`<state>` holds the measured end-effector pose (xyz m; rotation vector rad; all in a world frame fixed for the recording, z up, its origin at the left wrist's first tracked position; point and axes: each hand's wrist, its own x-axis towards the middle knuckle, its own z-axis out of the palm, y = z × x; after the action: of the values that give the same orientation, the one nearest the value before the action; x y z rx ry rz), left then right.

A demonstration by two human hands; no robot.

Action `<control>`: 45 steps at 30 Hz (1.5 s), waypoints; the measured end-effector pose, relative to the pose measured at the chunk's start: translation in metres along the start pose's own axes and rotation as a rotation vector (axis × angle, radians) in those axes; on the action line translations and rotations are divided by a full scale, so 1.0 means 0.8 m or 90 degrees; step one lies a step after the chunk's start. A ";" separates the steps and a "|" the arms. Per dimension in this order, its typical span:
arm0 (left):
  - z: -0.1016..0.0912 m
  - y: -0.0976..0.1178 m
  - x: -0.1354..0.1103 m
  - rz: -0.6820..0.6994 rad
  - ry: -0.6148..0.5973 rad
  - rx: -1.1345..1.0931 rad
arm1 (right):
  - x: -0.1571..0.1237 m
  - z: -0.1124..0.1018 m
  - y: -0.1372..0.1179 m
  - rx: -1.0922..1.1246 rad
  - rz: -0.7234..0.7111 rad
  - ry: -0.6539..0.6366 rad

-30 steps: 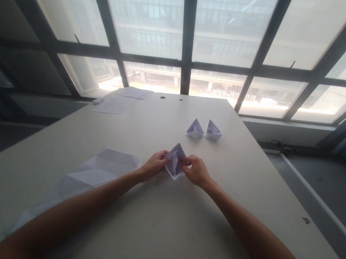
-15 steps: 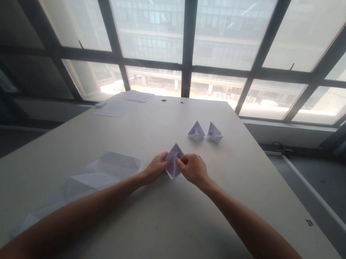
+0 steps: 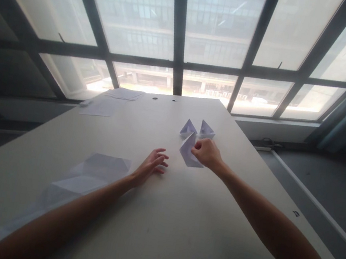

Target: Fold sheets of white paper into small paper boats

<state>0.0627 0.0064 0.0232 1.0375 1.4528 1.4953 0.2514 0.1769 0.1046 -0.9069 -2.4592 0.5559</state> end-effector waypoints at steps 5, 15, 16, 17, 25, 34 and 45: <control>-0.002 -0.003 -0.001 0.009 0.024 0.007 | 0.063 -0.080 0.090 -0.164 0.098 0.019; -0.001 0.005 -0.014 0.007 0.024 0.065 | 0.173 -0.077 0.213 -0.289 0.335 -0.029; 0.000 0.006 -0.014 0.006 0.023 0.067 | 0.178 -0.068 0.215 -0.291 0.336 -0.036; 0.000 0.007 -0.015 0.004 0.023 0.068 | 0.182 -0.059 0.216 -0.293 0.334 -0.041; 0.002 0.006 -0.017 -0.001 0.023 0.064 | 0.208 -0.027 0.199 -0.301 0.302 -0.057; -0.001 -0.003 -0.010 0.016 0.013 0.050 | 0.196 -0.042 0.197 -0.269 0.311 -0.021; 0.004 -0.003 -0.005 0.031 -0.002 0.065 | 0.135 -0.077 0.225 -0.181 0.266 0.118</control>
<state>0.0674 0.0038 0.0205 1.1433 1.5251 1.4662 0.3009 0.3895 0.0928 -1.5326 -2.2205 0.2401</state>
